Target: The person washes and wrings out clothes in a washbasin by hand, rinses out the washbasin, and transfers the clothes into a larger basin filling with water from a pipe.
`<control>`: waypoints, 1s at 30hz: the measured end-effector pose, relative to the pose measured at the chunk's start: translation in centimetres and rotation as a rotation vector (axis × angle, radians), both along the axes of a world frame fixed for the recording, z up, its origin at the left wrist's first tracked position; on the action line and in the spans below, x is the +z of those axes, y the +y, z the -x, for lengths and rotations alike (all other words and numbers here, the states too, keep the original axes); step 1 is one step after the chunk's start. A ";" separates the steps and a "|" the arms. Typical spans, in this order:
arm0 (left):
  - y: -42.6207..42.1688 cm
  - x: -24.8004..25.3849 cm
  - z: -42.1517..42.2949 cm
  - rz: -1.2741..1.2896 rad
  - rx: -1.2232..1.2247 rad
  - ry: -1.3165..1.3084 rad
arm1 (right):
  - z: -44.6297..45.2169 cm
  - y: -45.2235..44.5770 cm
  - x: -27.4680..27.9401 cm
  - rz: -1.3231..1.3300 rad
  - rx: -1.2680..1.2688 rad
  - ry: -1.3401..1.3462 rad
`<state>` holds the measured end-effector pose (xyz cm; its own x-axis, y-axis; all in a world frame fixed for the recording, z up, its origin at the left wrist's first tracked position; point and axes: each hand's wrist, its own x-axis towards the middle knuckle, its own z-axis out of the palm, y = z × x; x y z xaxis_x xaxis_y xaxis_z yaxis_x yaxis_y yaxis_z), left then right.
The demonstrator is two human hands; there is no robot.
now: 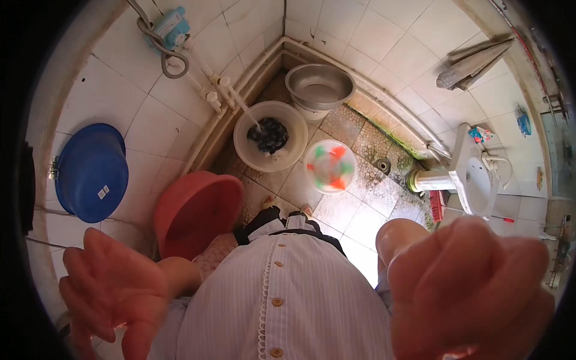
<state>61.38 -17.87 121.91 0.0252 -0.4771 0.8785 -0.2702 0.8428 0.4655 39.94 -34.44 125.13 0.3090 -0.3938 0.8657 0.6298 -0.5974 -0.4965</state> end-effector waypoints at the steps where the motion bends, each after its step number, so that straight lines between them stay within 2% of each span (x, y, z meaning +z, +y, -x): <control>1: 0.3 -0.1 1.1 -0.090 0.176 0.063 | 0.3 0.0 0.1 -0.023 0.013 0.024; 2: 0.0 -0.8 1.1 -0.091 0.176 0.065 | 0.7 -0.2 0.2 -0.063 0.023 0.060; 3: -0.5 -1.9 0.8 0.042 0.223 0.192 | 1.2 -0.3 0.3 -0.131 0.037 0.116; 4: -0.6 -2.2 0.9 0.054 0.306 0.283 | 2.1 -0.3 0.4 -0.261 0.049 0.213; 5: -0.8 -2.4 1.0 0.064 0.386 0.376 | 4.4 -0.7 1.1 -0.532 -0.033 0.488; 7: -1.2 -1.8 1.4 -0.114 0.405 0.408 | 4.8 -0.7 0.9 -0.593 -0.065 0.573; 8: -1.4 -1.7 1.6 -0.122 0.396 0.409 | 4.9 -0.5 0.9 -0.576 -0.077 0.560; 10: -2.4 -1.6 2.2 0.071 -0.013 0.575 | 5.1 0.2 0.8 -0.454 -0.094 0.444; 12: -2.8 -1.6 2.2 0.100 -0.112 0.587 | 4.4 1.0 0.7 -0.248 -0.089 0.238; 14: -2.8 -1.4 2.0 0.032 -0.017 0.519 | 3.8 2.1 0.5 -0.115 -0.082 0.076; 18: -2.7 -1.8 1.8 -0.036 0.070 0.456 | 3.1 2.6 0.3 -0.027 -0.095 -0.092; 30: 0.0 -0.6 2.4 0.028 0.024 0.360 | 1.8 2.6 -0.9 0.061 -0.099 -0.392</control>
